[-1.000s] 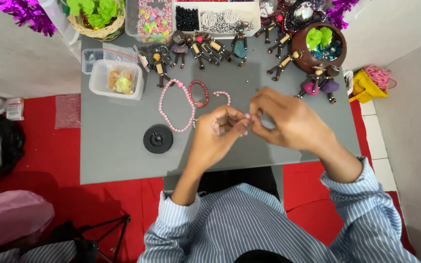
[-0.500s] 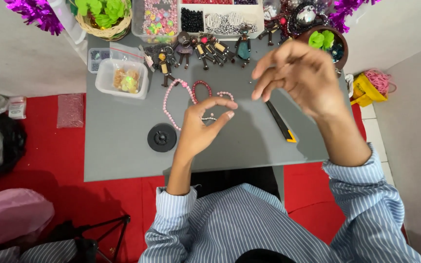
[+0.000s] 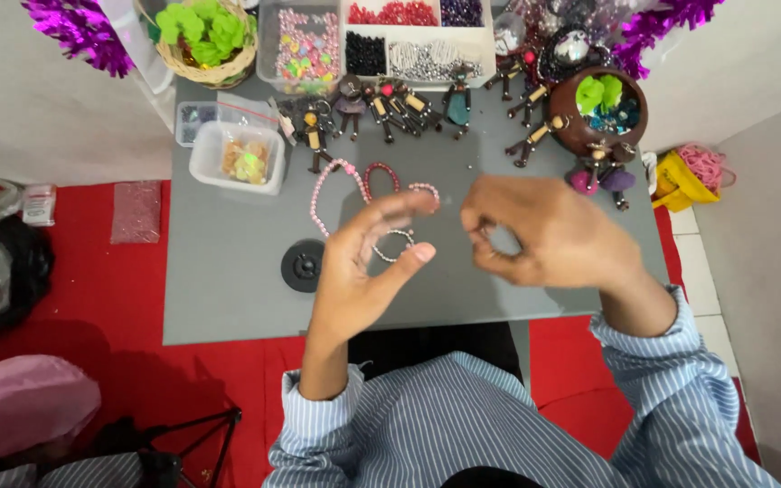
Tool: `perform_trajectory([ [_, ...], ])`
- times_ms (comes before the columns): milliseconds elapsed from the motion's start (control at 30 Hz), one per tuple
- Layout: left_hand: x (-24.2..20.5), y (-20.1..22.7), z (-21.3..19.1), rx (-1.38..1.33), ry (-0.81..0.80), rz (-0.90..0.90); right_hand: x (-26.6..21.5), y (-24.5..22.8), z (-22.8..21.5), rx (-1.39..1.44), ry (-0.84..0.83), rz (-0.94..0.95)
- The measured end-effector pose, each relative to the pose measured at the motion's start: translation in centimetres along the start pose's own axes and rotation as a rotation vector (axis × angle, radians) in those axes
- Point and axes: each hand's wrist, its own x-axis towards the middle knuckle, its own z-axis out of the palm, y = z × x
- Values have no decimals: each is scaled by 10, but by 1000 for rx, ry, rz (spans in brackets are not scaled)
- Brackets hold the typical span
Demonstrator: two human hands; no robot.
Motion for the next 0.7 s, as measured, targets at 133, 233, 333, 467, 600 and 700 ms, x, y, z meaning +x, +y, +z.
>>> perform_trajectory([
  [133,-4,-22,6,-53,33,-104,6,1,16,-407,88,-207],
  [233,-6,-37,7,-74,55,-181,12,10,22,-441,56,-241],
  [333,-5,-42,6,-98,88,-223,18,26,29,-438,25,-243],
  [467,-6,-55,1,-89,174,-229,32,43,37,-392,-42,-267],
  [600,-8,-66,-12,-117,230,-259,62,60,33,-220,-176,-201],
  [700,-13,-72,-21,-182,279,-270,102,93,27,-34,-192,-186],
])
